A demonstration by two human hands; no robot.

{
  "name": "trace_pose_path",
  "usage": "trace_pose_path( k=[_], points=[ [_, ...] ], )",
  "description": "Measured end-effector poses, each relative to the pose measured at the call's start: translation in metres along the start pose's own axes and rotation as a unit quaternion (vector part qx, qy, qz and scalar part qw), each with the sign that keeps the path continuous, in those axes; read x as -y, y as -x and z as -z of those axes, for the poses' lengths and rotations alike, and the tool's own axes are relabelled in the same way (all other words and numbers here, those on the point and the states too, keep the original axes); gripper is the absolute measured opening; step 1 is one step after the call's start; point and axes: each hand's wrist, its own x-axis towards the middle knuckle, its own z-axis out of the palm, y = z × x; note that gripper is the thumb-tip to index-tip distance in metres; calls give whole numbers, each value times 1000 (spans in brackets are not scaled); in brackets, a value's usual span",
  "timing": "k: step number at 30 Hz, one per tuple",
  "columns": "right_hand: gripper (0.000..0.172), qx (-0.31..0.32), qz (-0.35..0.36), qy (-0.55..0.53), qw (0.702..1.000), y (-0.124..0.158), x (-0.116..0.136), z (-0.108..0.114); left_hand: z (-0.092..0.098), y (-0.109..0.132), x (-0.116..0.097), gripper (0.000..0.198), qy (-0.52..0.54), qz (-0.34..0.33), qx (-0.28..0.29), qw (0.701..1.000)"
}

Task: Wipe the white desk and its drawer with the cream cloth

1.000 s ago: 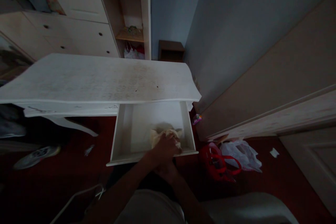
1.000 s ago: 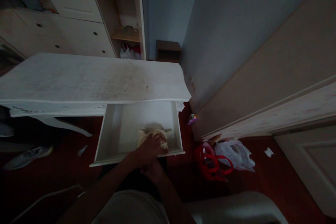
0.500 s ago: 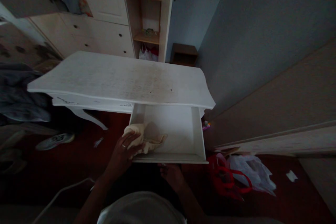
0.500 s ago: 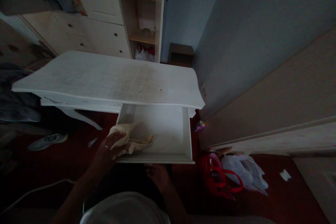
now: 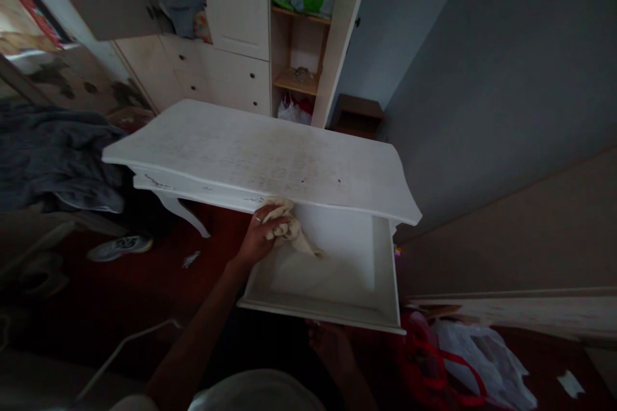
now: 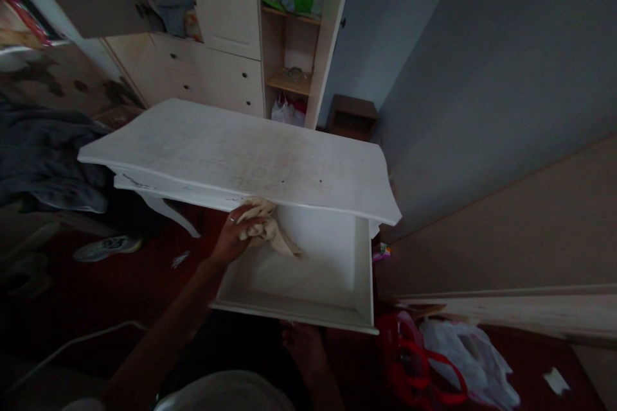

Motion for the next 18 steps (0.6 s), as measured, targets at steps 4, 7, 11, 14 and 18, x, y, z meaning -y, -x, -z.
trace_pose_path(
  k=[4,7,11,14,18],
  points=[
    [33,-20,6,-7,1000,2,0,-7,-2,-18,-2,36,34,11,-26,999],
    [31,-9,13,-7,1000,2,-1,-7,8,-28,-18,37,88,21,-42,995],
    [29,0,22,-19,1000,-2,-6,-1,36,-62,-42,34,151,4,-115,982],
    [29,-12,32,-27,999,-5,-8,2,52,-103,-50,31,166,-17,-165,972],
    [25,6,43,-21,999,-5,-9,4,48,-168,-43,29,165,-59,-205,963]
  ],
)
